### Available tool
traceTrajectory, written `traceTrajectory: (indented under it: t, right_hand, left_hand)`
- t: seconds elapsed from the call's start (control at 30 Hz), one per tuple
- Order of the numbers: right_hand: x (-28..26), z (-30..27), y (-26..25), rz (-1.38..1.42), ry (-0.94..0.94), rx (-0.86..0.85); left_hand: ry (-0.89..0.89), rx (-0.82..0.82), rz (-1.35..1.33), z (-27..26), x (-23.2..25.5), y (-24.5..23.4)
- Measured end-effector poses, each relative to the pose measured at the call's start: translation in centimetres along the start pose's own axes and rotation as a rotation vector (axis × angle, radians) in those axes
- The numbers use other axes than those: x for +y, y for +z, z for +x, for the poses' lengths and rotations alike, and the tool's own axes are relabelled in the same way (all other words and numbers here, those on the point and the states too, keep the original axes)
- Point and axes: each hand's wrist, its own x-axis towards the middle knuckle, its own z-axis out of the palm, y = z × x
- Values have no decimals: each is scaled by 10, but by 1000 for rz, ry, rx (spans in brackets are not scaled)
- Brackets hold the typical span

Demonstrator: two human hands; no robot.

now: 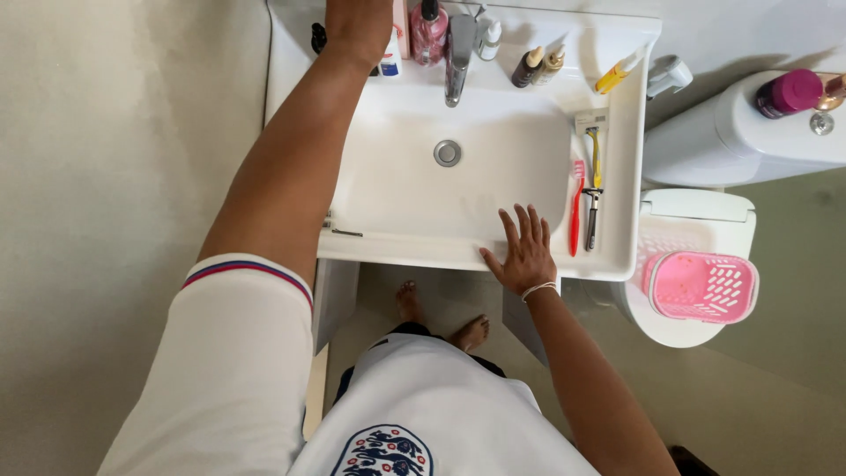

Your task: Organizing and rearranging toiletries and cleaning supplies in a bathroom cabinet and on the sink ledge.

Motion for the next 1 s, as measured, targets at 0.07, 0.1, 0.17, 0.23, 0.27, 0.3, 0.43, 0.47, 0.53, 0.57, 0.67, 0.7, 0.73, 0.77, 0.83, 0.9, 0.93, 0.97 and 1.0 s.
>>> traceTrajectory:
  t: [0.07,0.1,0.17,0.23,0.27,0.3,0.43,0.47,0.53,0.57,0.67,0.7,0.73,0.77,0.83,0.9,0.93,0.97,1.0]
  right_hand:
    - [0,1,0,-3,-4,-2]
    - [0,2,1,-2,-3,-5]
    - [-1,1,1,-2,-1,-13]
    - [-1,0,1,-15,-11,22]
    - [0,0,1,-14,-9,20]
    - [0,0,1,-3,-8,7]
    - [0,1,1,-29,4,-34]
    - [1,1,2,-29,5,-35]
    - [3,3,4,-65,1,-58]
    - [2,3,3,-64,1,-57]
    - [1,2,0,-57,-2,-54]
    - [1,1,0,-35,-16,-18]
    - [0,1,-1,-12,-30,16]
    - [0,0,-1,-10,-32,15]
    - [0,0,-2,3,-41,44]
    - [1,0,0,-6,-46,45]
    - [2,1,1,-15,-50,48]
    - [2,1,1,-14,-52,50]
    - [2,1,1,-6,-53,54]
  left_hand:
    - [-151,-135,-96,5,-4,4]
    - [-183,-140,-133,7,-3,4]
    - [-218,-149,-172,7,-4,6]
    - [-261,-173,-177,8,-6,11]
    - [-261,-175,-178,9,-7,13]
    - [-289,-191,-181,11,-7,14]
    - [-377,-212,-263,3,15,-14]
    - [-377,-214,-264,4,4,0]
    - [-87,-183,47,7,-18,26]
    - [-86,-182,48,8,-24,34]
    - [34,-84,138,9,-29,38]
    - [-146,-184,-29,8,-22,28]
    - [-328,-282,-196,5,-15,17]
    - [-330,-282,-195,2,-9,7]
    - [-534,-187,-461,-4,3,-11]
    - [-473,-153,-383,-8,5,-13]
    - [-410,-120,-306,-9,6,-14]
    - [-409,-118,-304,-11,6,-15]
    - [-317,-69,-189,-13,6,-16]
